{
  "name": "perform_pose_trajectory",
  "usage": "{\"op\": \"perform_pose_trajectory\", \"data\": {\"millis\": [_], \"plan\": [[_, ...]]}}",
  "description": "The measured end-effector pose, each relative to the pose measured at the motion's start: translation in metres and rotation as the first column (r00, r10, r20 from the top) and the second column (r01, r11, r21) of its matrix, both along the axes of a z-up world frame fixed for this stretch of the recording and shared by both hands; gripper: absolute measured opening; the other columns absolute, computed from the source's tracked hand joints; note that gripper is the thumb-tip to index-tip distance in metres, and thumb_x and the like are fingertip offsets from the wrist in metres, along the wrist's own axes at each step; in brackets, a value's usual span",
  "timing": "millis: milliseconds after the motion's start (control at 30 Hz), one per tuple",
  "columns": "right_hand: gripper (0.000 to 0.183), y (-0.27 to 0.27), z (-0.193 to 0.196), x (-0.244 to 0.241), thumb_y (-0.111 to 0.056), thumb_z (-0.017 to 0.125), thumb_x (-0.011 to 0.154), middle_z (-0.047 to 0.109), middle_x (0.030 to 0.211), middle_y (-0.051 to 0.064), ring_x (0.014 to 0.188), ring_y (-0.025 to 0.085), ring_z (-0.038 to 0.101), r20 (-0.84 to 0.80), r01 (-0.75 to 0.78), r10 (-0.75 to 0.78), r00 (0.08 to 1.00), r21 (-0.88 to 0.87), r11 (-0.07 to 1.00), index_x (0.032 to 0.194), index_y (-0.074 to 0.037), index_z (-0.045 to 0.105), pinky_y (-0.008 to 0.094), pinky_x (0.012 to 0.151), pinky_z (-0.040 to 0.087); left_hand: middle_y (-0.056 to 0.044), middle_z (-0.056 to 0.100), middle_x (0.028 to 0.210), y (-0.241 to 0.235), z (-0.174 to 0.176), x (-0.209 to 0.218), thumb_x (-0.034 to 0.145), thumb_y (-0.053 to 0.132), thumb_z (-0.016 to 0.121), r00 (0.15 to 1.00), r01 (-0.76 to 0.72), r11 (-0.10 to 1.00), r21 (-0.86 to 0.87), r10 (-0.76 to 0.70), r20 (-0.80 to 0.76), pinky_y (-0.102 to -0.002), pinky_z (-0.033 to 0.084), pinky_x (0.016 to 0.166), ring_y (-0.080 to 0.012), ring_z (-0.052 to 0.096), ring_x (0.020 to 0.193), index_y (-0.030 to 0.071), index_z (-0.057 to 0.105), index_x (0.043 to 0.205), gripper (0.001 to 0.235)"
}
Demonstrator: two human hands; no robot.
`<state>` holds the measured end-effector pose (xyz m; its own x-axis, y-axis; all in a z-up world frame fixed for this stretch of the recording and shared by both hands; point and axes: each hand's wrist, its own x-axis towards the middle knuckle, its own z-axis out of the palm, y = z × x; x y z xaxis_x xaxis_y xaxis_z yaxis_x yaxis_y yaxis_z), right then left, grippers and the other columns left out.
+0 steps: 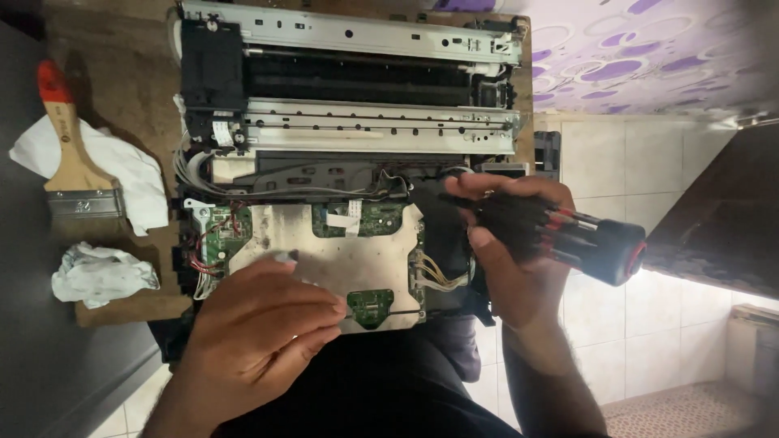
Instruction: The person cleans the internal components of a disassembled printer with a brush and then uses a power screwdriver to remove screws from the circuit board and chassis.
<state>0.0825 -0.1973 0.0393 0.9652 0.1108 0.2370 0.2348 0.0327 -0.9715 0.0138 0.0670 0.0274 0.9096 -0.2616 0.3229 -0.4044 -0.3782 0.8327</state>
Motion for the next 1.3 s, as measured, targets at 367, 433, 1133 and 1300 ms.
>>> {"op": "perform_pose_trajectory", "data": {"millis": [367,433,1133,1300], "plan": [[0.036,-0.007,-0.008,0.000,-0.020,0.075,0.100,0.068,0.126,0.015,0.119,0.033,0.072,0.073,-0.011,0.005,0.997,0.076,0.997,0.130,-0.017,0.054,0.050,0.110,0.065,-0.004,0.078,0.092,-0.007,0.000,0.008,0.085,0.008,0.083,0.994,0.049,0.997,-0.051,-0.043,0.103,-0.043,0.060,0.085,-0.0190,0.076,0.079,0.010,0.072,0.098,0.017],[0.039,-0.015,-0.007,-0.008,-0.019,0.078,0.097,0.068,0.127,0.017,0.120,0.036,0.072,0.047,0.009,-0.015,0.999,0.134,0.991,0.129,-0.017,0.055,0.050,0.108,0.065,-0.005,0.078,0.095,-0.012,0.000,0.005,0.086,0.010,0.082,0.999,0.002,1.000,-0.007,-0.002,0.054,-0.045,0.061,0.085,-0.0218,0.077,0.086,0.010,0.073,0.100,0.017],[0.044,-0.049,0.025,-0.070,-0.015,0.074,0.097,0.063,0.130,0.026,0.121,0.042,0.071,0.099,-0.159,0.143,0.985,0.170,0.973,0.134,-0.017,0.050,0.053,0.115,0.061,-0.011,0.083,0.087,-0.082,0.024,0.033,0.095,0.021,0.062,0.733,-0.183,0.851,-0.492,-0.216,-0.645,-0.023,0.064,0.060,-0.0111,0.073,0.062,0.001,0.075,0.110,0.028],[0.043,-0.044,0.025,-0.069,-0.014,0.074,0.097,0.063,0.132,0.026,0.123,0.041,0.070,0.117,-0.223,0.204,0.972,0.178,0.958,0.134,-0.015,0.050,0.056,0.117,0.060,-0.015,0.083,0.088,-0.074,0.020,0.025,0.093,0.013,0.067,0.738,-0.217,0.819,-0.531,-0.218,-0.638,-0.024,0.066,0.066,-0.0131,0.078,0.068,0.000,0.076,0.104,0.019]]}}
